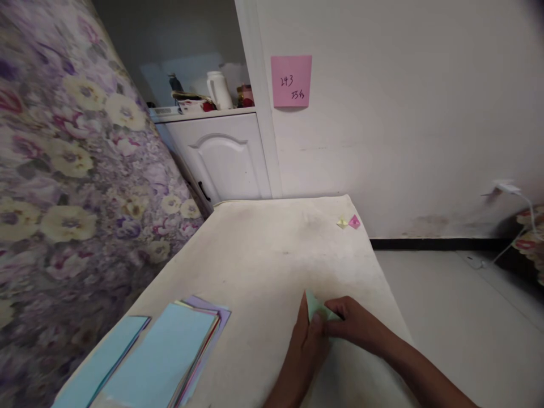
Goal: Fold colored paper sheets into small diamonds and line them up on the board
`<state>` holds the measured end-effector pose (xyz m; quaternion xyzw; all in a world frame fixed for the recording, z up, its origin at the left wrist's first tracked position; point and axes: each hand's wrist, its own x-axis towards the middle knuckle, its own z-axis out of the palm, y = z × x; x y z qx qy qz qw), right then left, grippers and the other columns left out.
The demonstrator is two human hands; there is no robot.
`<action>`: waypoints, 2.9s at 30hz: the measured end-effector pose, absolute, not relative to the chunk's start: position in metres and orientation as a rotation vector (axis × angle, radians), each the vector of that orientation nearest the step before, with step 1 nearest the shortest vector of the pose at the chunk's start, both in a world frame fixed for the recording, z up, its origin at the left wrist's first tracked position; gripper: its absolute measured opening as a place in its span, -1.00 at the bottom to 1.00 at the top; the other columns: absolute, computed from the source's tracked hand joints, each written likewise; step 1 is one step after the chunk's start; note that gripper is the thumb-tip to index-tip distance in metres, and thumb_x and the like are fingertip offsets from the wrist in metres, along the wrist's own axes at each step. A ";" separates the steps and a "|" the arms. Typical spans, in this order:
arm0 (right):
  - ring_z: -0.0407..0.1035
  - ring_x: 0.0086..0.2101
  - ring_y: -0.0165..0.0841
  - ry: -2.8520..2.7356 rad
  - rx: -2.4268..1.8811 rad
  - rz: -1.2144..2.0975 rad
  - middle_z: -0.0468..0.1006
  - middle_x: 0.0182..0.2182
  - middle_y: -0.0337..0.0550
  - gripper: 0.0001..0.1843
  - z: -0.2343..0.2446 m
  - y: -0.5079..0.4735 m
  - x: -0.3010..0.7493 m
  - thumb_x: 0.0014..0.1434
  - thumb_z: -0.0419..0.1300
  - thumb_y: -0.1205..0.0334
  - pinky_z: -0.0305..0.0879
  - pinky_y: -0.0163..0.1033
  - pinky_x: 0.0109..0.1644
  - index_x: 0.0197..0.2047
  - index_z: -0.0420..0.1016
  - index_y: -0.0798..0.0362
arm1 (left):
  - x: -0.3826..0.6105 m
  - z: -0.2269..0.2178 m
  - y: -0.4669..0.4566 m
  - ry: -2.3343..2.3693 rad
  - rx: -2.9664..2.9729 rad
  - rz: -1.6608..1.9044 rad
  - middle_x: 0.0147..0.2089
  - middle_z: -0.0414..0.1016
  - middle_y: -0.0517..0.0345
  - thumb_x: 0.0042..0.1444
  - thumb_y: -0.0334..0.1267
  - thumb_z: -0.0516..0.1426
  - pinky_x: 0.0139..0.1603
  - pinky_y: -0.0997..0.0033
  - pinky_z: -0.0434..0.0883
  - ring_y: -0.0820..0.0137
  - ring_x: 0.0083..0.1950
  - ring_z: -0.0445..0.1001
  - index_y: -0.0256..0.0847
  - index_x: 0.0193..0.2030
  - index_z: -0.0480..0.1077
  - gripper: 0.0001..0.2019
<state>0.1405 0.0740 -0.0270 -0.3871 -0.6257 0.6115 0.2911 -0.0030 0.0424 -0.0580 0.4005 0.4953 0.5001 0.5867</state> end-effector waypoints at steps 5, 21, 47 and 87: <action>-0.01 -0.55 -0.51 -1.740 -1.107 1.521 0.10 -0.64 -0.38 -0.81 -0.029 0.074 0.138 -0.06 0.10 0.34 -0.09 -0.38 -0.50 -0.63 0.17 0.09 | -0.007 -0.047 0.041 1.215 1.201 0.959 0.21 0.25 -0.09 0.10 -0.06 0.04 0.25 0.26 0.03 0.19 0.25 0.15 -0.31 0.16 0.22 -0.47; 0.16 -0.54 -0.46 -1.892 -1.412 1.138 0.26 -0.66 -0.34 -0.86 -0.045 0.074 0.138 -0.12 0.14 0.33 -0.03 -0.38 -0.50 -0.64 0.25 0.08 | -0.012 -0.044 0.046 1.252 1.147 1.092 -0.48 0.37 0.25 0.03 -0.24 0.09 -0.37 0.52 0.24 0.42 -0.41 0.32 -0.22 -0.42 0.36 -0.89; 0.13 -0.58 -0.50 -1.554 -1.256 1.533 0.27 -0.66 -0.35 -0.90 -0.039 0.083 0.145 -0.12 0.20 0.31 0.02 -0.38 -0.51 -0.58 0.36 0.13 | -0.020 -0.045 0.050 0.992 0.771 1.120 -0.47 0.42 0.17 0.05 -0.17 0.14 -0.35 0.42 0.39 0.45 -0.44 0.38 -0.27 -0.43 0.37 -0.81; 0.13 -0.59 -0.50 -1.500 -1.231 1.462 0.26 -0.66 -0.35 -0.72 -0.039 0.087 0.151 -0.07 0.23 0.08 0.04 -0.37 -0.50 -0.57 0.28 0.09 | -0.012 -0.051 0.048 1.141 0.961 0.852 -0.66 0.39 0.21 -0.15 -0.08 0.24 -0.63 0.54 0.23 0.49 -0.67 0.33 -0.29 -0.49 0.41 -0.73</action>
